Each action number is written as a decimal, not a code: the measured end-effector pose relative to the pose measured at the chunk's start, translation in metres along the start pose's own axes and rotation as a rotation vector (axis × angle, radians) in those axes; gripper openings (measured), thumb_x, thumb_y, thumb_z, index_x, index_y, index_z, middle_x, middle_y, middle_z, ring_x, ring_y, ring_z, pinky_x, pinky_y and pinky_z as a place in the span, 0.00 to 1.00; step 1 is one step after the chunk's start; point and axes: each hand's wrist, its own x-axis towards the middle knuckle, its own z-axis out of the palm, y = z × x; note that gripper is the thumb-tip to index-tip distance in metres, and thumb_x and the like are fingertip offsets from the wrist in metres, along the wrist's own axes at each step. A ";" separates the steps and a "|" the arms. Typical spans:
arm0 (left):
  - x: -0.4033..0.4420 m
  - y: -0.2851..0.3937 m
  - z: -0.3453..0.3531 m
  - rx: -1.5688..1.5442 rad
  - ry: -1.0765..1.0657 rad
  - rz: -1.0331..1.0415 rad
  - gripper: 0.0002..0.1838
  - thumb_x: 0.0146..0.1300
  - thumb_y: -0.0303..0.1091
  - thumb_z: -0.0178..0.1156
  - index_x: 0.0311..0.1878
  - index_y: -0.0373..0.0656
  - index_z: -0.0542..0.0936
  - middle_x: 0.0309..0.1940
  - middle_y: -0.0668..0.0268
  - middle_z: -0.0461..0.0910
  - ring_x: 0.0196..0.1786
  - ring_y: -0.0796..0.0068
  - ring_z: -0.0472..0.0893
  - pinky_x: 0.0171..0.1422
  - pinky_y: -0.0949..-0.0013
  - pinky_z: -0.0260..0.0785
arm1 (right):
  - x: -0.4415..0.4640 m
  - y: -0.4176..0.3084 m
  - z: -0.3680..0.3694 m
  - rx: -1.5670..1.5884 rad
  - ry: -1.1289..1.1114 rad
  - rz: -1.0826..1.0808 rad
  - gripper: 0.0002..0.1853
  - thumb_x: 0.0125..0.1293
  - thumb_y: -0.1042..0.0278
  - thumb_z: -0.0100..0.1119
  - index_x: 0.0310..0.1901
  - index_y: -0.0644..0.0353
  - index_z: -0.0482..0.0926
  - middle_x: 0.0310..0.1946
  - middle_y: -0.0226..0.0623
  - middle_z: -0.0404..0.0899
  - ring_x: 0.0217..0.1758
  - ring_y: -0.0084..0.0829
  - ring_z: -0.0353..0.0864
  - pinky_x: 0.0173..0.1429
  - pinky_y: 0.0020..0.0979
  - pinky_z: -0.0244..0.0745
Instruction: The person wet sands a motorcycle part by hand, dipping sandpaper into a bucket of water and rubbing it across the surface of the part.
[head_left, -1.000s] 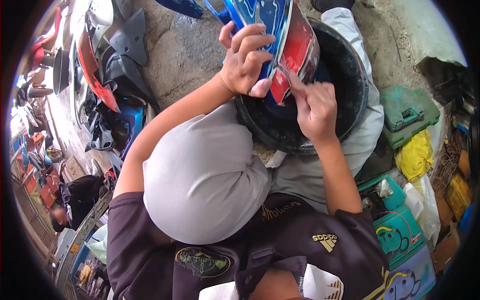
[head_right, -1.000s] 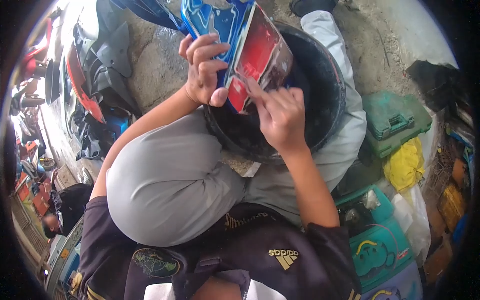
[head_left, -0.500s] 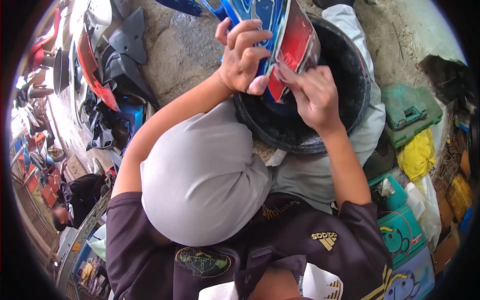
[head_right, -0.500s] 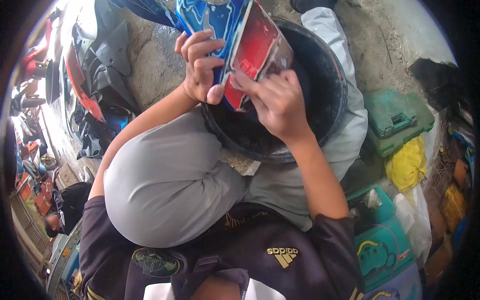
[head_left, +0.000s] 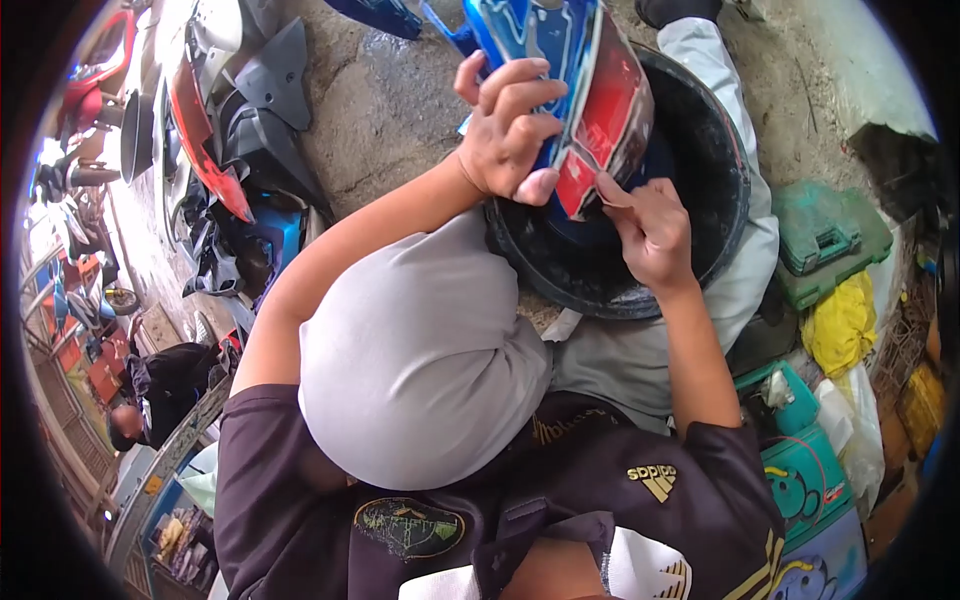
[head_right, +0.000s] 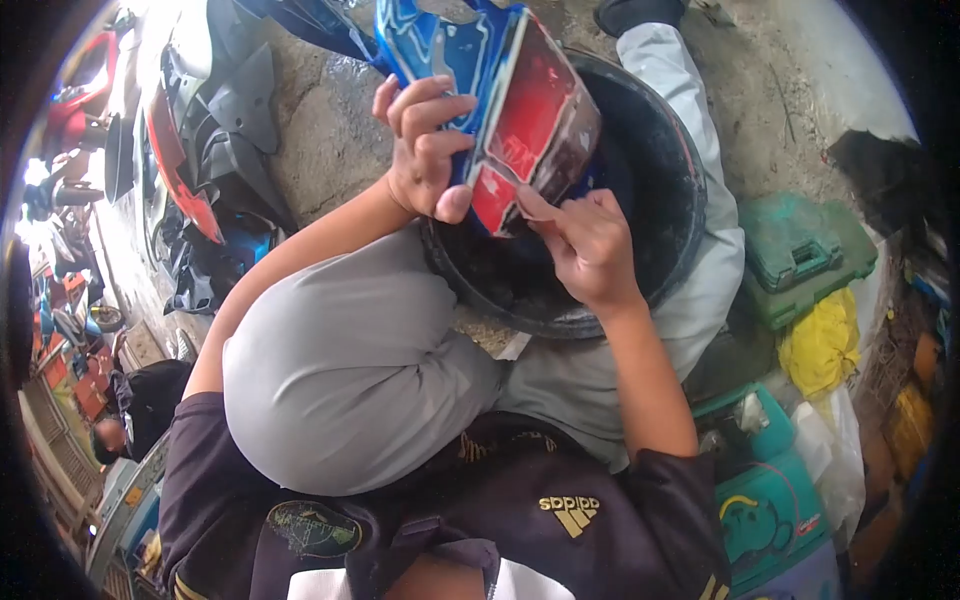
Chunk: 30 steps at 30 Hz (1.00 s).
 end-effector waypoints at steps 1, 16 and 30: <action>0.000 -0.001 -0.001 0.015 0.001 -0.002 0.24 0.69 0.60 0.53 0.49 0.49 0.78 0.61 0.58 0.84 0.73 0.49 0.78 0.83 0.32 0.39 | 0.000 0.003 0.001 0.011 -0.004 -0.011 0.23 0.66 0.75 0.74 0.63 0.49 0.92 0.24 0.30 0.79 0.27 0.35 0.78 0.42 0.38 0.66; -0.001 -0.001 -0.001 0.049 -0.018 0.002 0.24 0.67 0.61 0.53 0.48 0.50 0.78 0.60 0.58 0.85 0.73 0.50 0.78 0.83 0.34 0.39 | 0.016 -0.010 -0.002 0.080 -0.022 0.027 0.20 0.66 0.79 0.74 0.59 0.58 0.93 0.34 0.38 0.89 0.32 0.40 0.84 0.43 0.40 0.75; -0.002 -0.002 0.001 0.023 0.009 -0.014 0.24 0.67 0.61 0.53 0.47 0.49 0.79 0.61 0.57 0.85 0.73 0.49 0.78 0.84 0.34 0.39 | 0.003 -0.010 0.001 0.033 -0.009 0.054 0.18 0.67 0.81 0.73 0.58 0.60 0.92 0.38 0.39 0.92 0.34 0.41 0.86 0.44 0.39 0.78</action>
